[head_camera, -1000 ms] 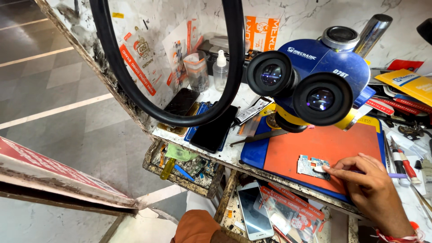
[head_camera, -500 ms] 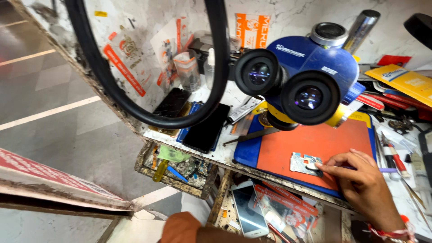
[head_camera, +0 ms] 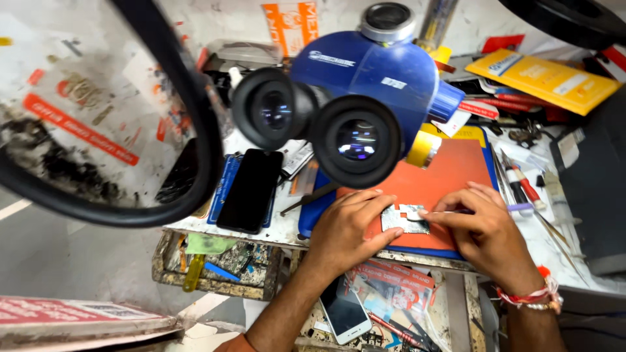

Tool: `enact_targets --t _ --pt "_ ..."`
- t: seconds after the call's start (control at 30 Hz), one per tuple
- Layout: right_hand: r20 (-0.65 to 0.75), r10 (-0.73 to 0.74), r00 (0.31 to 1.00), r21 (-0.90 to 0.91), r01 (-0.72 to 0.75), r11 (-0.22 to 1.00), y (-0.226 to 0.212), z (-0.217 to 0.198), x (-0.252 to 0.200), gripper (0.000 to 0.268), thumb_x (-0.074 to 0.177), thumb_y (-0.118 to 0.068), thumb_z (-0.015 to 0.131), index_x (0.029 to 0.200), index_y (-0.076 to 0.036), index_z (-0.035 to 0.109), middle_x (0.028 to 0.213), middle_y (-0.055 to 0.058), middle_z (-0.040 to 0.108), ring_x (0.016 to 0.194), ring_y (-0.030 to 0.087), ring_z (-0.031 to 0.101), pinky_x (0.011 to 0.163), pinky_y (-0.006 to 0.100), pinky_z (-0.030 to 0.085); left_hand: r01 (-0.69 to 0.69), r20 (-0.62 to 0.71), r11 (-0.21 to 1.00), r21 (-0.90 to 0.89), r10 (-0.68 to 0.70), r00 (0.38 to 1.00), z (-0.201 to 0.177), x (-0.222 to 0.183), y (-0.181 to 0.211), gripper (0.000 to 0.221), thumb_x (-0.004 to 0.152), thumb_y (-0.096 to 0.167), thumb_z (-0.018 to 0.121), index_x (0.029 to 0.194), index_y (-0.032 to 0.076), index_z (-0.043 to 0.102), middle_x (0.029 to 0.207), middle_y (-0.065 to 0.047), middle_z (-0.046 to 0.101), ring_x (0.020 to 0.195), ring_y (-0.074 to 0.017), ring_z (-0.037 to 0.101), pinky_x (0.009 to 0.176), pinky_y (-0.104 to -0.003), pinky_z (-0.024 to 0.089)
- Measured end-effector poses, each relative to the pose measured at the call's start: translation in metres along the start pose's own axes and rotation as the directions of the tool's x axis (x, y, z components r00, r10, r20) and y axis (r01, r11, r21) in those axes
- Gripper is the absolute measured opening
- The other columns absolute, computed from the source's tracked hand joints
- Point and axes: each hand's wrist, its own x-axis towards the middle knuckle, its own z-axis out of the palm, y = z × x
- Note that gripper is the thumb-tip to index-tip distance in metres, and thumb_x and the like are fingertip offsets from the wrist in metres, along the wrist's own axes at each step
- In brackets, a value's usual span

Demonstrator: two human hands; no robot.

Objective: The person cleans a small circuit board by hand using a toothbrush and a cotton swab. They brush the surface of the board and then wipe components with the swab while the board rests on a workbench.

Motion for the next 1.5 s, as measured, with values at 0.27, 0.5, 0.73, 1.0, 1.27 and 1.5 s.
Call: enact_targets --t 0.27,0.5,0.73,1.0,1.27,1.5 --pt "-0.033 0.019 0.999 -0.036 -0.020 0.999 0.005 -0.004 0.000 0.035 0.074 0.007 0.065 0.093 -0.019 0.081 0.088 -0.002 0.069 0.093 0.018 0.068 0.114 0.050 0.039 0.051 0.001 0.998 0.028 -0.051 0.999 0.004 0.006 0.003 0.048 0.084 0.036 0.081 0.121 0.006 0.073 0.127 -0.019 0.070 0.122 -0.0321 0.065 0.102 -0.044 0.051" --pt "-0.013 0.000 1.000 -0.010 0.000 1.000 0.007 -0.003 0.000 0.032 0.078 0.003 0.068 0.094 -0.021 0.082 0.089 -0.003 0.069 0.088 0.016 0.067 0.112 0.048 0.040 -0.021 0.007 0.999 0.049 0.021 1.000 0.004 0.007 0.006 0.034 0.086 0.030 0.079 0.113 0.009 0.076 0.126 -0.008 0.074 0.127 -0.0296 0.064 0.105 -0.043 0.049" --pt "-0.050 0.070 0.996 -0.048 -0.072 0.996 0.009 -0.004 -0.001 0.032 0.078 0.003 0.069 0.093 -0.022 0.082 0.089 -0.004 0.070 0.090 0.014 0.067 0.115 0.049 0.037 -0.036 0.004 0.998 0.052 0.035 0.999 0.004 0.007 0.009 0.027 0.087 0.026 0.078 0.109 0.010 0.079 0.125 -0.009 0.074 0.127 -0.0295 0.064 0.103 -0.043 0.049" --pt "0.008 0.016 1.000 0.046 -0.016 0.999 0.015 -0.004 -0.004 0.036 0.075 0.002 0.069 0.095 -0.025 0.084 0.087 -0.005 0.070 0.091 0.013 0.068 0.115 0.049 0.037 -0.036 0.014 0.996 0.080 0.035 0.999 0.005 0.008 0.012 0.025 0.090 0.024 0.076 0.110 0.010 0.079 0.123 -0.009 0.074 0.126 -0.0297 0.064 0.104 -0.043 0.049" --pt "0.000 -0.025 1.000 0.037 0.025 0.999 0.014 -0.003 -0.003 0.032 0.079 -0.002 0.070 0.095 -0.025 0.084 0.087 -0.005 0.069 0.089 0.013 0.067 0.113 0.050 0.039 -0.005 0.031 0.999 0.034 0.004 1.000 0.004 0.007 0.009 0.036 0.082 0.032 0.080 0.110 0.009 0.078 0.125 -0.010 0.073 0.126 -0.0307 0.062 0.103 -0.043 0.048" --pt "0.000 -0.033 0.999 0.007 0.033 0.999 0.010 -0.002 -0.003 0.038 0.074 0.003 0.067 0.096 -0.024 0.083 0.089 -0.004 0.070 0.091 0.015 0.068 0.113 0.049 0.039 0.001 -0.013 0.999 0.035 -0.001 1.000 0.003 -0.002 0.008 0.049 0.088 0.031 0.078 0.127 0.005 0.066 0.125 -0.017 0.071 0.121 -0.0331 0.066 0.100 -0.044 0.051"
